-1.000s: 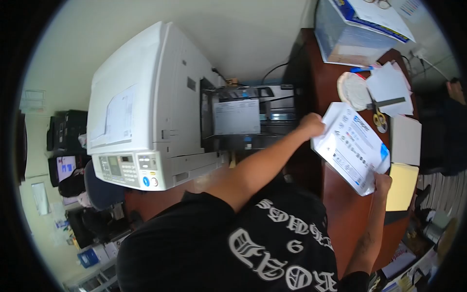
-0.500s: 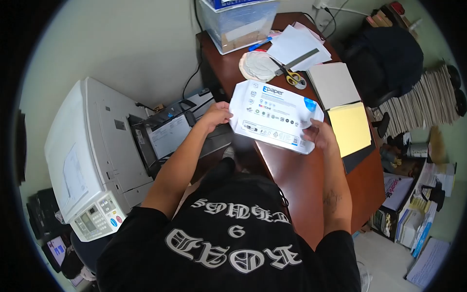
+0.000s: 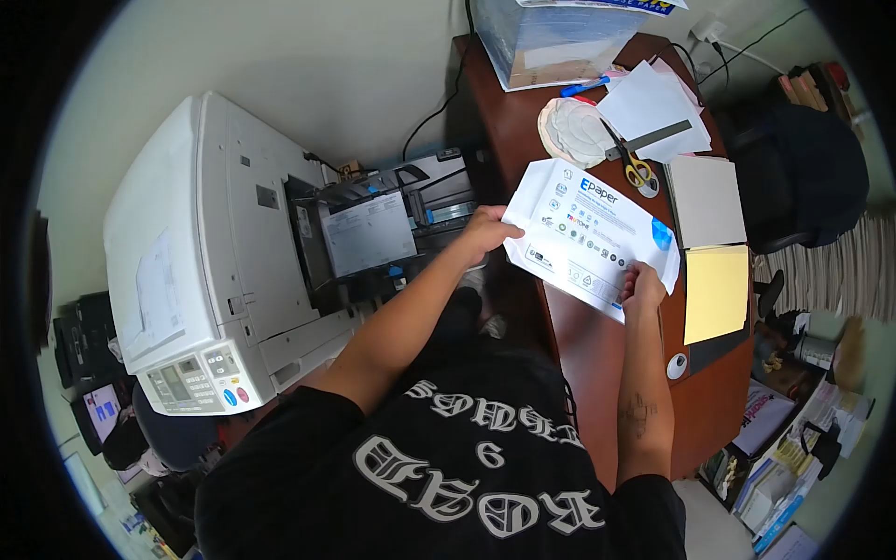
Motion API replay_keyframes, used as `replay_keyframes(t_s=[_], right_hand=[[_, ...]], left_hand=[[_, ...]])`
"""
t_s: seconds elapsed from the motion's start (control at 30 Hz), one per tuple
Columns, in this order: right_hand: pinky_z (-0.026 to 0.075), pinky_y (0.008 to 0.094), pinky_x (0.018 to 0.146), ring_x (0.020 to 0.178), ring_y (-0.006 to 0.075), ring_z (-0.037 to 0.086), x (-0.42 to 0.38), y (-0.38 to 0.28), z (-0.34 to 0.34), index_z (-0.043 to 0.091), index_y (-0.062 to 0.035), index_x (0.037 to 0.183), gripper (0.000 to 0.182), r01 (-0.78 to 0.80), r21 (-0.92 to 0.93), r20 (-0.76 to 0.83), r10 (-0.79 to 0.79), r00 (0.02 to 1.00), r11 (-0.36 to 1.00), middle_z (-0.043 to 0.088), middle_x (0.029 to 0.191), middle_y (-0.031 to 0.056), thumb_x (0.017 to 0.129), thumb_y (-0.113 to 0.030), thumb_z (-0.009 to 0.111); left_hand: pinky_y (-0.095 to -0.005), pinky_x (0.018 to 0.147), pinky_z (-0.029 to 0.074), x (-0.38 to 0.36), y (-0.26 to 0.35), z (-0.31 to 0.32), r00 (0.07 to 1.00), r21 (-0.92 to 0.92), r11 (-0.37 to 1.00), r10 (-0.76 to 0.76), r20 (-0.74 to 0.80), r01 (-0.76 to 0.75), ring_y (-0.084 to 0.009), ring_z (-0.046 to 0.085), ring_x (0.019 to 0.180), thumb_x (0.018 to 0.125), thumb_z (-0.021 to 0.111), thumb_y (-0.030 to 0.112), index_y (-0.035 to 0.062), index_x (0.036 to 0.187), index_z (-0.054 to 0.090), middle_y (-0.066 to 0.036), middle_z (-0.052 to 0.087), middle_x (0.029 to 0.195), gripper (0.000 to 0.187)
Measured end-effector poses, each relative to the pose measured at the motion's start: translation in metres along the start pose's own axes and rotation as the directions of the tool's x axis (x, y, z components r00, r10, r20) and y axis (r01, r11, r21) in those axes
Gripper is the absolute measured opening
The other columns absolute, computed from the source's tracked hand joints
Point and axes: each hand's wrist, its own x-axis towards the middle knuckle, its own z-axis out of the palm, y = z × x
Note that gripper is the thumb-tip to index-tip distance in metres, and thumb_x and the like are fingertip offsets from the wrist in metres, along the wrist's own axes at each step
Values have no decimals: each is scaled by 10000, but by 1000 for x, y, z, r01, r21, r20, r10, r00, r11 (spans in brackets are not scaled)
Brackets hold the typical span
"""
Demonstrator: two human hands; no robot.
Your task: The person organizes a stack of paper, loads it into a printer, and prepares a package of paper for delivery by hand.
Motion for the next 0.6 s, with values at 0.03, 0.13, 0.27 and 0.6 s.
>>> replay_keyframes(t_s=[0.03,0.13,0.27,0.6], right_hand=[[286,225,360,413,85,406,-2,-3,-3,591,-56,671,190,-3,45,-7,4,1000,999,505,548,5,819,-155,655],[288,225,372,416,91,393,-10,-4,-12,566,-62,665,192,52,85,12,-53,999,995,479,533,7,810,-157,648],[296,232,384,430,101,407,-8,-5,-18,553,-87,680,198,38,153,91,-52,995,988,470,533,-2,850,-171,610],[325,231,405,468,100,440,-3,2,-24,533,-134,705,211,-68,339,258,-24,966,938,493,579,-24,910,-181,516]], left_hand=[[-302,823,501,1,-4,0,1000,-38,999,-4,-4,4,-186,670,881,729,686,1,-30,1047,702,-116,715,985,320],[-303,794,518,7,-11,2,1000,-100,995,0,-22,-2,-179,681,850,731,693,-15,-22,1080,693,-120,714,990,348],[-305,710,528,21,-17,3,981,140,979,165,-103,-150,-163,680,769,732,699,2,-23,1039,686,-107,719,913,308],[-323,766,526,33,-8,-9,966,169,952,247,79,-257,-213,681,858,710,700,-37,-3,1183,535,-136,690,946,502]])
